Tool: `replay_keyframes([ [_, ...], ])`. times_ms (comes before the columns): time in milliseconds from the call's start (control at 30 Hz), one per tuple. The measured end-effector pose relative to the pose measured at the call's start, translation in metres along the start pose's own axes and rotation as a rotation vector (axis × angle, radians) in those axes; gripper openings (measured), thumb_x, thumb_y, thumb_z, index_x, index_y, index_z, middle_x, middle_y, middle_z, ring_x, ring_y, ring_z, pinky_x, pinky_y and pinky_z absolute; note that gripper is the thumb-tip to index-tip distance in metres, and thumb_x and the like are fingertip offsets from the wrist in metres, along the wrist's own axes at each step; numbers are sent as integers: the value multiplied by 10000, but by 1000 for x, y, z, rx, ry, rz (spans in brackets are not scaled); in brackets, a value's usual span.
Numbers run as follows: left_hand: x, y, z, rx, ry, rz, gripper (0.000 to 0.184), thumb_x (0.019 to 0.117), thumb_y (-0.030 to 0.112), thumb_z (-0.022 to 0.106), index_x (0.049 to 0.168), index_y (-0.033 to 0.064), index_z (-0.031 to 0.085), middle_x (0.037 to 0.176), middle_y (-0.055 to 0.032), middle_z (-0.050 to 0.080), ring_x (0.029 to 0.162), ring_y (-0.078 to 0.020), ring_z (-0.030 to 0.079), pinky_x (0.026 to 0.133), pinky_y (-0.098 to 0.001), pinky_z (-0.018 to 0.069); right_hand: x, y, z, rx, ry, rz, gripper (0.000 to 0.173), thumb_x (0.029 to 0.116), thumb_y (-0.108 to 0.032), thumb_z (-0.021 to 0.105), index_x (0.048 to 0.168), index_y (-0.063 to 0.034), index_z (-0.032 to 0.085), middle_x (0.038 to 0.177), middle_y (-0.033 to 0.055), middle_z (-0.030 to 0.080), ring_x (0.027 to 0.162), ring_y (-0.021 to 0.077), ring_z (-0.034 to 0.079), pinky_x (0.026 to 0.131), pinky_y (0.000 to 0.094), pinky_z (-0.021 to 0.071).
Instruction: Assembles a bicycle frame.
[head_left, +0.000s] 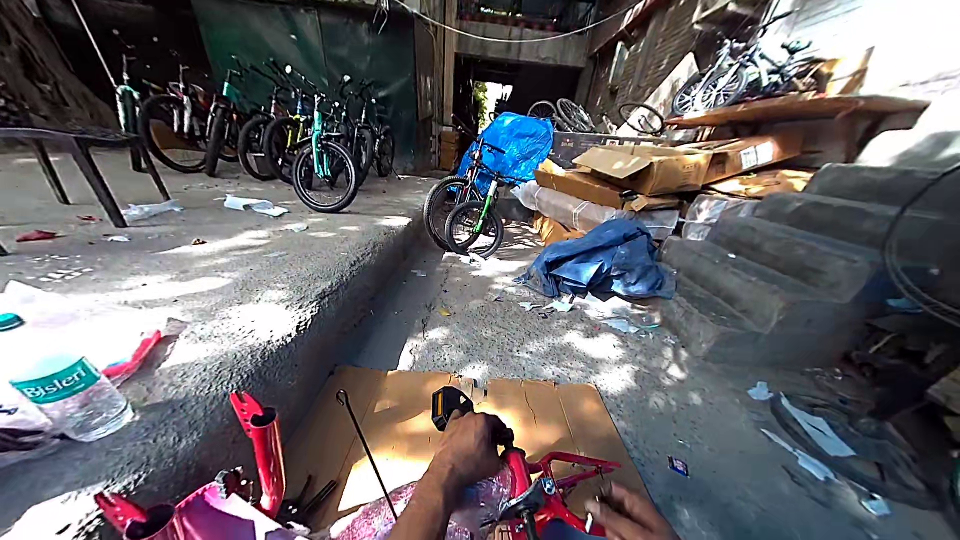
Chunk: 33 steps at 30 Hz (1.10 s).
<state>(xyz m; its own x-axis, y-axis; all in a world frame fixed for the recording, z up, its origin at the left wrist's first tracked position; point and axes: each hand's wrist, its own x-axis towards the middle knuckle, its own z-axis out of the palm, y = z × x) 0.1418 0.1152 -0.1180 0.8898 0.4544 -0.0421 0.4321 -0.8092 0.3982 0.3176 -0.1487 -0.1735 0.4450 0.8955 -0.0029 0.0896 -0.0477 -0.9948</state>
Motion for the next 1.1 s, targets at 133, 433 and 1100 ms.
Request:
replay_keyframes([
  [133,1,-2,0,-22,14,-11,271,896,318,594,1105,249,752,1077,-19,748,1083,-234,676,1053,-551,439,56,-44,28,-137,80,-162,278,917,-285,770,988,-51,636,767,40,632,653,134,579,590,298,486],
  [433,0,-4,0,-34,34,-37,262,912,345,596,1048,178,745,1052,-50,743,1072,-252,677,1046,-552,442,130,-62,96,-675,178,-286,316,905,-388,744,1061,-115,722,917,8,720,881,139,683,853,367,560],
  [1100,-4,1,-3,-20,70,-136,518,803,373,665,1278,178,594,1036,-53,727,1054,-255,678,1048,-536,440,128,-37,108,-988,227,-749,128,916,-221,681,890,-97,700,797,46,684,785,220,685,686,376,587],
])
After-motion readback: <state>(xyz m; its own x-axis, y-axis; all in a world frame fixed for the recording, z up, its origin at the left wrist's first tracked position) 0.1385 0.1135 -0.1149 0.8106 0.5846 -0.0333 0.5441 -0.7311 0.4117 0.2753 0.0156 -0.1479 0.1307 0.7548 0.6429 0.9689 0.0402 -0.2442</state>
